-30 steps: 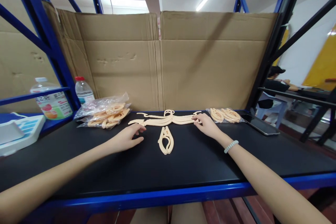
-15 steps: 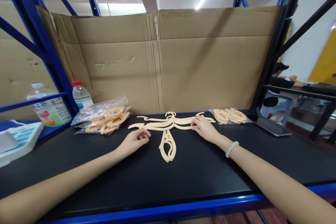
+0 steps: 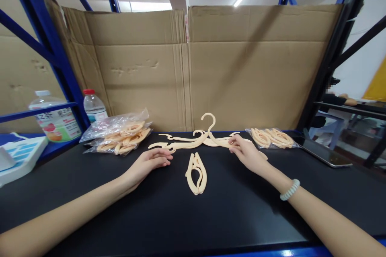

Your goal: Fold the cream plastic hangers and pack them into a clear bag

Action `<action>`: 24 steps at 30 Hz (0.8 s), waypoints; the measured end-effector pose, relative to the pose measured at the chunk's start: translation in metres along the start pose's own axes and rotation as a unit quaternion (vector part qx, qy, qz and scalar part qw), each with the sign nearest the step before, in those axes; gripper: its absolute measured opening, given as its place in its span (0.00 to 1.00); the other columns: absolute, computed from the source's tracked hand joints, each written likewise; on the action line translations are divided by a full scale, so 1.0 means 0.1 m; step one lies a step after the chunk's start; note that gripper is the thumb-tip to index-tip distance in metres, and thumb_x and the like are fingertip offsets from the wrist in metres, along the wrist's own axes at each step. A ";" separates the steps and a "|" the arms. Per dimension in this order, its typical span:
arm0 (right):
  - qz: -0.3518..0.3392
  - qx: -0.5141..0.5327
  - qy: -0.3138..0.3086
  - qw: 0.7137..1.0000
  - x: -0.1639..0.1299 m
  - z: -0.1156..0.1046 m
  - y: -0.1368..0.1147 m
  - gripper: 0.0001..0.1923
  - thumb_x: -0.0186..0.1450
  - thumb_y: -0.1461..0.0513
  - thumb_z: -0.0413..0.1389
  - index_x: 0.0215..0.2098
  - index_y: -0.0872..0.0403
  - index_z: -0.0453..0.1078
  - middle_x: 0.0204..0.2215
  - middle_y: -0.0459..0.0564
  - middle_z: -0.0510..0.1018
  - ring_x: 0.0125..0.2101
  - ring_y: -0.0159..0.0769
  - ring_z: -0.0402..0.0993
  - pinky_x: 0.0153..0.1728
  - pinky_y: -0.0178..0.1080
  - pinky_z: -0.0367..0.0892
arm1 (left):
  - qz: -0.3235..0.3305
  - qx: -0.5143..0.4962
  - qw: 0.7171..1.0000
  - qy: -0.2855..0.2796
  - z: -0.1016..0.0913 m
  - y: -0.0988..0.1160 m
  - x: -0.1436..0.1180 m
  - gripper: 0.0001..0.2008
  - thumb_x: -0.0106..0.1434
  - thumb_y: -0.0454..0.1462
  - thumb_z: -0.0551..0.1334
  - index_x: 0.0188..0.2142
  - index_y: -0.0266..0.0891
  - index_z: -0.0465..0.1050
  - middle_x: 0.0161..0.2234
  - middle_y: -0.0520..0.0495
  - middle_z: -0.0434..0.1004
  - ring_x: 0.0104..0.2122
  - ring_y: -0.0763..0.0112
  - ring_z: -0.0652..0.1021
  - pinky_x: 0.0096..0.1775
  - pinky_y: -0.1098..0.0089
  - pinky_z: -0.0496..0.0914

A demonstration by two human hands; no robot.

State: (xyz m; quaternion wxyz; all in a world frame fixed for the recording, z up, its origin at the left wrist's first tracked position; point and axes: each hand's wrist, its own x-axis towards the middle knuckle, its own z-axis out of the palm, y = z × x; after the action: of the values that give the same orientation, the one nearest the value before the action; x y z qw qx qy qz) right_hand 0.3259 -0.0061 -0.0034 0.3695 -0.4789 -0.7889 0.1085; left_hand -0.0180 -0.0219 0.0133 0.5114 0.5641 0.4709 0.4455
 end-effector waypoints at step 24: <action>-0.064 -0.059 -0.050 0.995 -0.11 -0.01 -0.35 0.10 0.68 0.59 0.48 0.42 0.51 0.69 0.34 0.48 0.77 0.31 0.35 0.72 0.34 0.37 0.64 | 0.159 0.193 0.967 0.050 0.16 -0.12 -0.09 0.25 0.58 0.39 0.61 0.56 0.40 0.67 0.33 0.49 0.72 0.25 0.75 0.66 0.30 0.72 0.64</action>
State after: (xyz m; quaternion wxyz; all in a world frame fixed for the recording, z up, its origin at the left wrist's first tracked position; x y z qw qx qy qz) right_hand 0.3065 -0.0335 0.0106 0.3067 -0.4427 -0.8403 0.0620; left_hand -0.0046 -0.0332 -0.0004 0.2913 0.6967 0.4770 0.4497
